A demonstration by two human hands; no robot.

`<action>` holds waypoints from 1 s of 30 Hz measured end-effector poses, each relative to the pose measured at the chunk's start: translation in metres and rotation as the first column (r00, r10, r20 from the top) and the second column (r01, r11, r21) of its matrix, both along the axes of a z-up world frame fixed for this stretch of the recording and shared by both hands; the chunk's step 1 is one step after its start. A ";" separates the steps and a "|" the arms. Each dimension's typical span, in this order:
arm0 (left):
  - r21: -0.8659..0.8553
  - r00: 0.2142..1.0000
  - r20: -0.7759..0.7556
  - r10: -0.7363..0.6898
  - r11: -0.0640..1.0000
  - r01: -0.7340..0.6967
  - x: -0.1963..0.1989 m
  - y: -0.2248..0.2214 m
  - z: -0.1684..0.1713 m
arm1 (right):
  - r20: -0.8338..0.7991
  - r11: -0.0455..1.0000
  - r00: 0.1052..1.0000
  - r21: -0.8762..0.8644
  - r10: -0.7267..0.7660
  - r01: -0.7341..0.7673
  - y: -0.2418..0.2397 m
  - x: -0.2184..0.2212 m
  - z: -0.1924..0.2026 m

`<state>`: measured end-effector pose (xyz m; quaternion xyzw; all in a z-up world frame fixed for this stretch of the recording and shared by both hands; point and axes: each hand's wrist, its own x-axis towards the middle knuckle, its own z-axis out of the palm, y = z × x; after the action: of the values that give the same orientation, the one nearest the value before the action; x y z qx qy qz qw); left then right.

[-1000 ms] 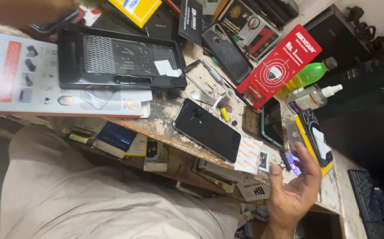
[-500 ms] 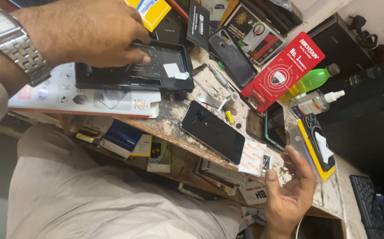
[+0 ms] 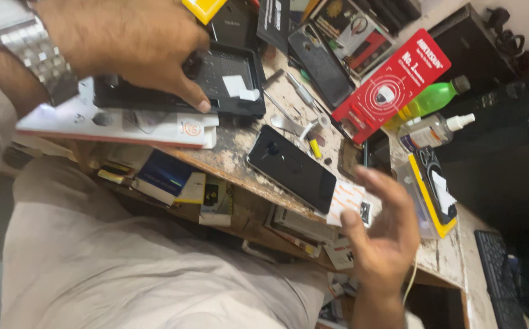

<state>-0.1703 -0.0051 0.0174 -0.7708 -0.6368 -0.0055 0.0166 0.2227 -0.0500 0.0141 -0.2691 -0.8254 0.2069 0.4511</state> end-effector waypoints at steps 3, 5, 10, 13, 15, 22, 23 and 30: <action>-0.107 0.915 0.399 0.061 0.994 -0.020 0.004 0.022 -0.018 | 0.051 0.992 0.994 -0.088 0.099 -0.094 0.014 -0.002 0.018; -0.219 0.919 0.368 0.141 0.974 -0.062 0.005 0.037 -0.023 | 0.043 0.984 0.989 -0.111 0.143 -0.137 0.028 -0.008 0.030; -0.156 0.947 0.314 0.072 0.988 -0.023 0.001 0.052 -0.034 | 0.001 0.954 0.979 -0.222 0.206 -0.201 0.060 -0.026 0.047; -0.149 0.932 0.356 0.070 0.989 -0.018 -0.001 0.053 -0.041 | 0.056 0.952 0.984 -0.267 0.171 -0.150 0.076 -0.040 0.052; -0.048 0.894 0.447 -0.008 0.998 0.033 -0.002 0.050 -0.044 | 0.197 0.970 0.972 -0.232 0.127 -0.079 0.089 -0.055 0.055; 0.091 0.904 0.416 -0.094 0.994 0.062 -0.003 0.037 -0.033 | 0.550 0.994 0.832 0.035 0.070 -0.107 0.121 -0.122 0.039; 0.106 0.907 0.408 -0.101 0.992 0.063 -0.002 0.035 -0.031 | 0.563 0.995 0.825 0.046 0.052 -0.094 0.126 -0.128 0.037; 0.374 0.949 0.251 -0.188 0.924 0.084 0.009 0.016 -0.026 | 0.581 0.996 0.813 -0.026 -0.050 0.081 0.155 -0.151 0.030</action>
<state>-0.1616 0.0112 -0.0087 -0.7889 -0.5651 -0.2323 0.0654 0.0721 0.1050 0.0445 -0.3586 -0.9083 0.1200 0.1788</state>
